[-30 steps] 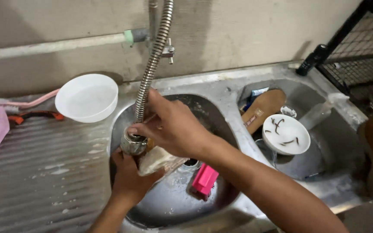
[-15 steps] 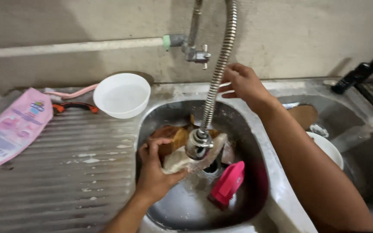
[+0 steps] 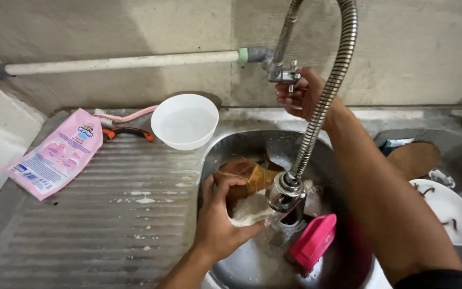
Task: The person scrubs a brown leather shoe with a pink sponge in a kitchen sink, rinses it under running water, and then uses a wooden block to scrub the sole and sides. The shoe is handled repeatedly, turned over, and rinsed multiple times.
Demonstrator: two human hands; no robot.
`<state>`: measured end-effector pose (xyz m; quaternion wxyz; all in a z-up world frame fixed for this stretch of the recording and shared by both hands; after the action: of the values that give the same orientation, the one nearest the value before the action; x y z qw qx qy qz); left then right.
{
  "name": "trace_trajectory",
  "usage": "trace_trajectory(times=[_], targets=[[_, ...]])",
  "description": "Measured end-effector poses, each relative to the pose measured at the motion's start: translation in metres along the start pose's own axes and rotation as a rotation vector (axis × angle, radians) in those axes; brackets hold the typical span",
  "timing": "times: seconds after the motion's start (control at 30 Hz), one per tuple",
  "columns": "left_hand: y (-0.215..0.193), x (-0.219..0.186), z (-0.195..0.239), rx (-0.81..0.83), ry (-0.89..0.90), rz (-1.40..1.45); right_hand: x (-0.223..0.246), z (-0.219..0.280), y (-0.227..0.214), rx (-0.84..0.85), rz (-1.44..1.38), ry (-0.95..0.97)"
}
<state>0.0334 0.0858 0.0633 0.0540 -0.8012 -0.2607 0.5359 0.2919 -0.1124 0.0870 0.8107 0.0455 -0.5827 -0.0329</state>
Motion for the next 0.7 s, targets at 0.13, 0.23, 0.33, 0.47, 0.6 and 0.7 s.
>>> trace_trajectory(times=[0.13,0.23,0.33,0.47,0.6,0.7], targets=[[-0.012,-0.004,-0.009,0.05,-0.091,-0.029,0.006,-0.013,-0.013,0.008,-0.018,-0.166],[-0.024,-0.01,-0.018,0.03,-0.055,0.03,0.029,0.001,-0.006,0.196,0.191,-0.566],[-0.034,-0.034,-0.025,0.029,0.101,0.331,0.048,0.027,0.001,0.205,0.456,-1.037],[-0.028,-0.01,-0.024,0.078,-0.103,0.48,0.046,0.051,-0.009,-0.111,0.692,-0.824],[-0.021,0.013,-0.019,0.079,-0.298,0.466,0.018,0.093,-0.009,-0.04,0.943,-0.737],[-0.022,0.027,-0.015,0.021,-0.55,0.465,-0.046,0.1,-0.036,0.167,1.092,-0.539]])
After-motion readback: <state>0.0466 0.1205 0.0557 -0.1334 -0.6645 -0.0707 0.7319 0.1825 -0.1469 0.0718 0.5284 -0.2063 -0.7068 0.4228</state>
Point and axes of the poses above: each hand's wrist, its own z-axis away from the middle knuckle, its own y-axis out of the palm, x = y × z, the point moved 8 cm from there along -z, towards the middle knuckle, and after that the axes turned 10 degrees about -x, right-handed, at the moved point
